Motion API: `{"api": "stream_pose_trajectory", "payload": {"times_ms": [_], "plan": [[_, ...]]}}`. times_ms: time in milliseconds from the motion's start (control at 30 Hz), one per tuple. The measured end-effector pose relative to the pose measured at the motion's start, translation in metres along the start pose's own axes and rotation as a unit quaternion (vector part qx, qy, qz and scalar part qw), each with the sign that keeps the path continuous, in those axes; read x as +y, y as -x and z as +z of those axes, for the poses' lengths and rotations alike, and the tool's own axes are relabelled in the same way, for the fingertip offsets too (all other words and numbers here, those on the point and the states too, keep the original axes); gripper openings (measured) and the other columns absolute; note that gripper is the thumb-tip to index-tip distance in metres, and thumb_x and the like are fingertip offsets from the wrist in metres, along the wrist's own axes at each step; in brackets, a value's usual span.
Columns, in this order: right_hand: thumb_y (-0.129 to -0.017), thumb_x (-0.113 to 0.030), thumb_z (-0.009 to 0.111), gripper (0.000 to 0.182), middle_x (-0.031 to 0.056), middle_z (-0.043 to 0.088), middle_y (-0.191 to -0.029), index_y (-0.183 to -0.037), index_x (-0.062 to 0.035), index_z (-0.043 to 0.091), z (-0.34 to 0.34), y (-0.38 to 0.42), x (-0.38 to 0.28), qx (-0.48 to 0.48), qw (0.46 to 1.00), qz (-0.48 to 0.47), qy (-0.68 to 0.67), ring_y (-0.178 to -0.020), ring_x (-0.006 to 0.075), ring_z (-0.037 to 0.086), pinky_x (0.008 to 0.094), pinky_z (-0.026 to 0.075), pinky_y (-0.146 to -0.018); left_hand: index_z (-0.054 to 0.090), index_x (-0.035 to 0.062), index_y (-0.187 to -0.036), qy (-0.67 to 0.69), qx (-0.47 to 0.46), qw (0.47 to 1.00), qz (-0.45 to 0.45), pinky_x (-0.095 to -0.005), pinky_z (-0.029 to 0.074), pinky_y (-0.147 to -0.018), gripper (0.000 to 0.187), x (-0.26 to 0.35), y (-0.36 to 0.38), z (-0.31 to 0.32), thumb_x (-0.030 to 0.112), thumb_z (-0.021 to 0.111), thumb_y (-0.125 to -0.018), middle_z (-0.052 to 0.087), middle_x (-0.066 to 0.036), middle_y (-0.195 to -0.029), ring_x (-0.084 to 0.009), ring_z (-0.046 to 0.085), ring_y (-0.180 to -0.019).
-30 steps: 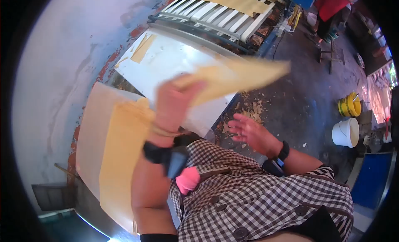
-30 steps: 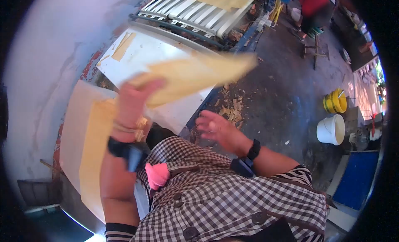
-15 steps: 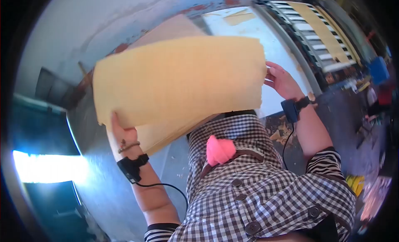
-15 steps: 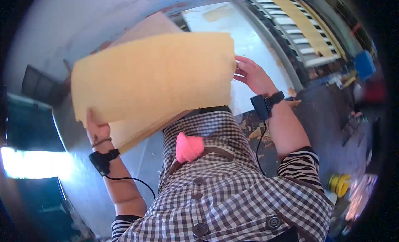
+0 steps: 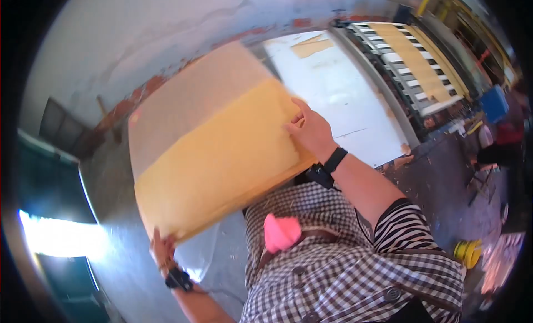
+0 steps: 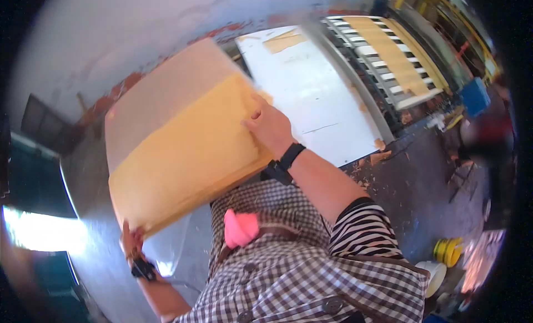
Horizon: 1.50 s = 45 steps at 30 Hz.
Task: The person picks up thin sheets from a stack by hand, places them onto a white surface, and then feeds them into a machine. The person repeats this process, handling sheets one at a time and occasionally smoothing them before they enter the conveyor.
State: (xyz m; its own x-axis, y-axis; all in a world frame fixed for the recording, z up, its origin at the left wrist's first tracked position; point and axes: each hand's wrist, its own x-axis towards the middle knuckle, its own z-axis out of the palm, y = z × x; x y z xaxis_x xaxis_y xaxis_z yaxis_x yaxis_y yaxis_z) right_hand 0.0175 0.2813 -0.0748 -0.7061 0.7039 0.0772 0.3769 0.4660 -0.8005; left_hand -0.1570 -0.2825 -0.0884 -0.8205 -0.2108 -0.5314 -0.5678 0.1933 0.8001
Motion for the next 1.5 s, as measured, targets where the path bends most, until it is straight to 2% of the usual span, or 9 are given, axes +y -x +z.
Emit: {"api": "stream_pose_trajectory", "payload": {"times_ms": [133,233,467,600,1033,1133,1167,1300,1500], "plan": [[-0.086,-0.038,0.069,0.041,0.0083,0.07,-0.102,-0.12,-0.014,0.066,-0.007,-0.026,0.089,0.07,0.996,0.052,-0.008,-0.093,0.0285,0.066,0.0374,0.052,-0.083,0.041,0.004,-0.138,-0.567,0.435,0.59,0.377,-0.0413,0.052,-0.083,0.064,0.01,0.001,-0.037,0.036,0.067,-0.089,0.067,-0.019,-0.104,-0.0321,0.064,-0.101],[-0.088,-0.041,0.066,0.039,0.012,0.068,-0.113,-0.114,-0.011,0.069,-0.028,-0.029,0.177,0.146,0.978,0.029,0.143,-0.103,0.0308,0.064,0.0398,0.051,-0.088,0.062,0.0015,-0.12,-0.479,0.077,0.79,0.376,-0.0387,0.049,-0.087,0.036,0.121,0.017,-0.003,0.024,0.065,-0.091,0.067,-0.015,-0.109,-0.0256,0.063,-0.103],[-0.093,-0.051,0.055,0.066,0.0209,0.043,-0.147,-0.137,-0.0018,0.05,-0.014,-0.1,0.276,0.104,0.926,0.141,0.333,-0.14,0.0377,0.034,0.045,0.03,-0.114,0.067,-0.0018,-0.107,-0.48,-0.22,0.691,0.494,-0.027,0.049,-0.078,0.025,0.343,0.009,0.301,0.018,0.061,-0.094,0.069,-0.005,-0.09,-0.0129,0.062,-0.084],[-0.094,-0.05,0.052,0.068,0.0171,0.031,-0.155,-0.145,-0.0057,0.041,0.015,-0.107,0.288,0.105,0.885,0.208,0.404,-0.145,0.0341,0.024,0.0452,0.02,-0.119,0.066,-0.0001,-0.11,-0.526,-0.329,0.707,0.34,-0.0252,0.048,-0.08,0.03,0.345,0.001,0.455,0.025,0.061,-0.095,0.069,-0.002,-0.093,-0.0106,0.062,-0.087],[-0.085,-0.033,0.065,0.072,0.0178,0.026,-0.157,-0.146,-0.0056,0.037,0.0,-0.066,0.204,0.1,0.919,0.221,0.312,-0.146,0.0376,0.021,0.0517,0.019,-0.118,0.039,-0.0004,-0.144,-0.433,-0.358,0.654,0.506,-0.0372,0.038,-0.109,0.091,0.184,-0.095,0.819,0.037,0.085,-0.074,0.049,-0.023,-0.141,-0.0282,0.046,-0.134],[-0.084,-0.032,0.065,0.074,0.0175,0.024,-0.158,-0.147,-0.0067,0.036,0.005,-0.064,0.199,0.093,0.92,0.233,0.3,-0.147,0.0375,0.019,0.051,0.017,-0.118,0.03,-0.0017,-0.148,-0.545,-0.328,0.662,0.398,-0.0346,0.057,-0.069,0.104,0.182,-0.083,0.857,0.038,0.086,-0.071,0.049,-0.024,-0.139,-0.0273,0.065,-0.099],[-0.084,-0.032,0.065,0.074,0.0174,0.024,-0.158,-0.147,-0.0069,0.036,0.006,-0.071,0.202,0.092,0.924,0.231,0.292,-0.147,0.0376,0.019,0.0509,0.017,-0.118,0.038,-0.0009,-0.144,-0.516,-0.327,0.67,0.422,-0.0292,0.048,-0.047,0.095,0.181,-0.089,0.863,0.036,0.086,-0.071,0.058,-0.019,-0.125,-0.0214,0.064,-0.078],[-0.084,-0.033,0.065,0.072,0.0174,0.025,-0.157,-0.146,-0.0072,0.038,0.005,-0.085,0.207,0.09,0.93,0.223,0.276,-0.147,0.0376,0.019,0.0503,0.017,-0.119,0.063,0.0048,-0.115,-0.531,-0.447,0.682,0.231,-0.0228,0.042,-0.049,0.052,0.186,-0.149,0.901,0.03,0.082,-0.074,0.065,-0.005,-0.089,-0.0143,0.059,-0.068],[-0.086,-0.033,0.064,0.067,0.0167,0.027,-0.156,-0.143,-0.0059,0.041,0.002,-0.08,0.203,0.132,0.925,0.192,0.3,-0.146,0.0362,0.022,0.0495,0.018,-0.118,0.068,0.0048,-0.105,-0.407,-0.412,0.76,0.295,-0.0324,0.052,-0.057,0.036,0.195,-0.066,0.844,0.024,0.077,-0.076,0.068,-0.006,-0.082,-0.0182,0.062,-0.061]]}}
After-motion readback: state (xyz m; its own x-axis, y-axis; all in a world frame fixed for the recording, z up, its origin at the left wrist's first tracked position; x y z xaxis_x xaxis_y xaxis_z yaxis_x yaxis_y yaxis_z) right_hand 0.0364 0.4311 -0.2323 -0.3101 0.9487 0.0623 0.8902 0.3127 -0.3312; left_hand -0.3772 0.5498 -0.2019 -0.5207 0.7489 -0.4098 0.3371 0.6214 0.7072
